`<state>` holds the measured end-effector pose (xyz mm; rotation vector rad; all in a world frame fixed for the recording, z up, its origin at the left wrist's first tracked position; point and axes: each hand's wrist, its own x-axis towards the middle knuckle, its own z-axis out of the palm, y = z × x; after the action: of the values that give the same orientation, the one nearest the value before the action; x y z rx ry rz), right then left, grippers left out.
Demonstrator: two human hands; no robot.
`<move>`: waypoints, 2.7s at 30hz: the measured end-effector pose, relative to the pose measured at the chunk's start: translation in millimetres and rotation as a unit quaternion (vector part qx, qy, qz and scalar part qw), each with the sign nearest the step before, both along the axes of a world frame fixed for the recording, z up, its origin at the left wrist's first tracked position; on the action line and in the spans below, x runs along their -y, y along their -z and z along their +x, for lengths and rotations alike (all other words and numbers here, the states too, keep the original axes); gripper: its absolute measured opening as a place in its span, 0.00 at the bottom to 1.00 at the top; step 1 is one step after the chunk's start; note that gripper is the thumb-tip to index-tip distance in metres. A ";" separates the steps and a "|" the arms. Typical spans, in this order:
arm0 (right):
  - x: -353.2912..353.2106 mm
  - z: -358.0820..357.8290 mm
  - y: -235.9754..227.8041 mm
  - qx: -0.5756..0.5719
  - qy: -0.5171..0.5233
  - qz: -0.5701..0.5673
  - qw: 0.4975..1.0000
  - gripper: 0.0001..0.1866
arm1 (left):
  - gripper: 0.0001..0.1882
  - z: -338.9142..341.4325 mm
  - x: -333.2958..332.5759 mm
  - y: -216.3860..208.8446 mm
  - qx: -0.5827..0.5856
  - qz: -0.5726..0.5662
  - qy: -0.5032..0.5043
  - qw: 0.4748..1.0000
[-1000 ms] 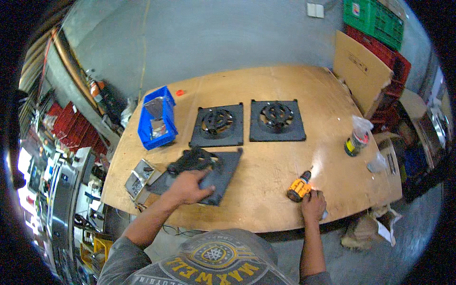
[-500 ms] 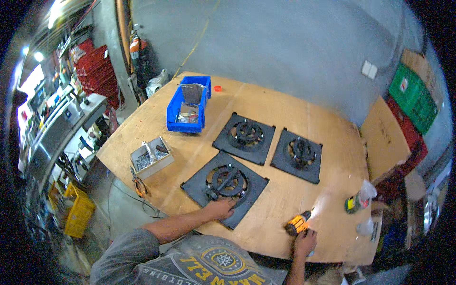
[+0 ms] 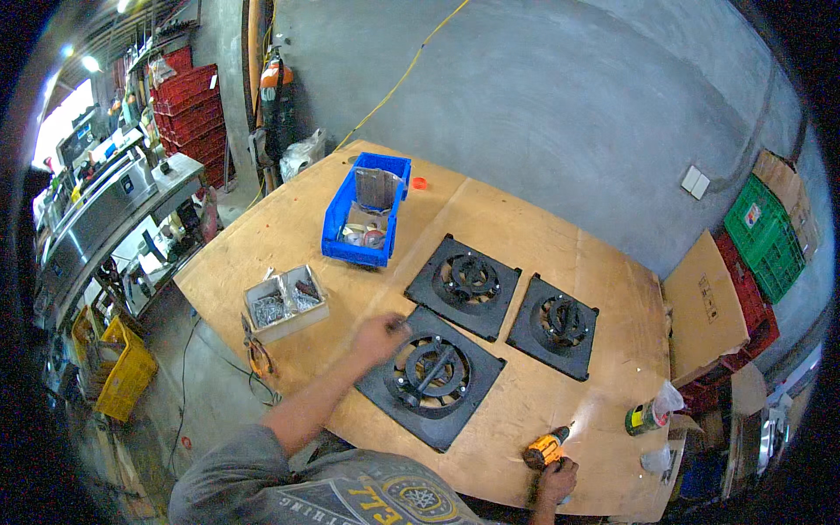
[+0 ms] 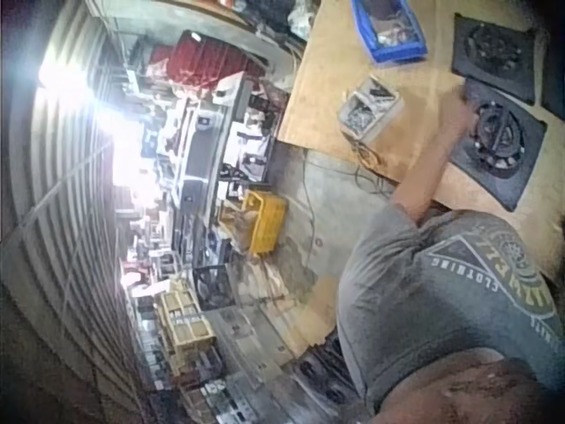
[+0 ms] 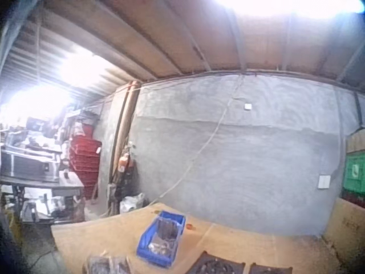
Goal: The person uses a cordless drill to fasten screws into a square fan housing on a workbench. They then retrieve small components from a blue bin and attach them to the fan assembly by hand.
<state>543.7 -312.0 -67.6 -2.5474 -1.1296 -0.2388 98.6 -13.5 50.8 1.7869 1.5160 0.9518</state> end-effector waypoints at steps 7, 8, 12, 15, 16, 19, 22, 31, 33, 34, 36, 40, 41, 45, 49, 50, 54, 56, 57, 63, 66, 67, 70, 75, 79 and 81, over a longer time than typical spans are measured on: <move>-8.3 -16.3 -3.2 0.064 0.019 0.059 0.996 0.20 | 0.25 -91.9 -98.4 24.3 -0.289 0.045 -0.008 0.956; -5.8 -30.7 -4.7 0.042 0.035 0.083 0.995 0.22 | 0.23 -98.1 -85.9 30.1 -0.356 0.068 0.022 0.932; -17.0 -128.8 -9.5 0.124 0.046 0.028 0.991 0.31 | 0.17 -178.8 -78.5 92.4 -0.516 0.138 0.099 0.839; -16.4 -160.0 43.1 0.001 -0.065 0.116 0.991 0.21 | 0.14 -195.5 -82.1 92.9 -0.436 0.143 0.165 0.873; -25.0 -180.2 42.9 -0.015 -0.060 0.101 0.993 0.21 | 0.14 -202.7 -85.7 98.0 -0.418 0.144 0.160 0.883; -44.9 -220.8 36.0 -0.011 -0.013 0.098 0.995 0.20 | 0.14 -218.0 -100.0 90.0 -0.419 0.149 0.159 0.881; -62.4 -239.6 38.3 -0.038 -0.017 0.069 0.997 0.18 | 0.14 -246.6 -118.4 90.4 -0.414 0.133 0.135 0.890; -59.2 -250.5 58.0 -0.105 0.052 0.099 0.988 0.18 | 0.15 -313.3 -172.8 91.0 -0.401 0.122 0.094 0.903; -53.2 -251.8 62.9 -0.106 0.059 0.097 0.988 0.18 | 0.16 -308.8 -170.8 81.8 -0.346 0.148 0.077 0.923; -49.8 -251.3 64.9 -0.108 0.060 0.108 0.986 0.19 | 0.17 -303.9 -169.8 76.4 -0.316 0.161 0.068 0.932; -41.5 -250.0 70.1 -0.113 0.070 0.107 0.985 0.20 | 0.18 -279.7 -175.9 65.6 -0.238 0.168 0.076 0.954; -42.8 -249.8 67.9 -0.115 0.075 0.072 0.988 0.22 | 0.21 -212.7 -205.2 51.8 -0.155 0.227 0.126 0.953; -43.9 -252.0 62.5 -0.114 0.075 0.065 0.988 0.23 | 0.22 -193.6 -210.7 45.3 -0.156 0.232 0.141 0.950; -44.4 -243.4 70.2 -0.093 0.075 0.079 0.990 0.23 | 0.29 -146.3 -256.4 75.9 -0.227 0.162 0.102 0.955; -45.3 -248.8 64.5 -0.109 0.073 0.109 0.985 0.22 | 0.32 -140.5 -261.6 93.6 -0.279 0.117 0.093 0.949; -42.2 -253.2 65.4 -0.109 0.077 0.116 0.984 0.22 | 0.32 -141.4 -255.1 86.6 -0.278 0.108 0.102 0.949; -43.3 -269.3 56.8 -0.107 0.055 0.072 0.990 0.18 | 0.33 -165.8 -212.0 76.8 -0.289 0.103 0.143 0.941; -53.3 -277.6 52.3 -0.098 0.076 0.083 0.989 0.18 | 0.33 -182.1 -182.9 75.3 -0.296 0.119 0.147 0.936; -49.4 -278.2 56.1 -0.072 0.089 0.087 0.990 0.18 | 0.32 -186.0 -167.7 68.5 -0.293 0.102 0.167 0.936; -49.8 -268.2 58.4 -0.083 0.085 0.075 0.990 0.17 | 0.31 -235.1 -90.7 41.5 -0.279 0.000 0.289 0.916; -42.2 -264.1 58.2 -0.089 0.055 0.081 0.991 0.15 | 0.26 -248.1 -67.4 7.3 -0.292 -0.090 0.356 0.883; -42.9 -264.1 57.4 -0.091 0.061 0.075 0.991 0.15 | 0.25 -252.3 -63.1 6.5 -0.275 -0.100 0.353 0.889; -40.6 -270.7 49.5 -0.088 0.095 0.063 0.990 0.16 | 0.19 -256.6 -67.7 -7.5 -0.260 -0.122 0.329 0.899; -49.0 -258.4 57.7 -0.087 0.089 0.052 0.991 0.15 | 0.16 -272.4 -89.1 -24.9 -0.149 -0.104 0.242 0.953; -48.3 -259.8 58.1 -0.082 0.101 0.051 0.990 0.15 | 0.15 -260.0 -88.7 -7.4 -0.235 -0.002 0.273 0.933; -52.1 -259.5 55.4 -0.077 0.102 0.046 0.991 0.15 | 0.16 -256.3 -85.8 34.4 -0.321 0.009 0.283 0.904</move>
<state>284.2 -259.9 -123.0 -2.5500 -0.7833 -0.1368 -157.8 72.2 16.3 2.5054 1.1816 0.0793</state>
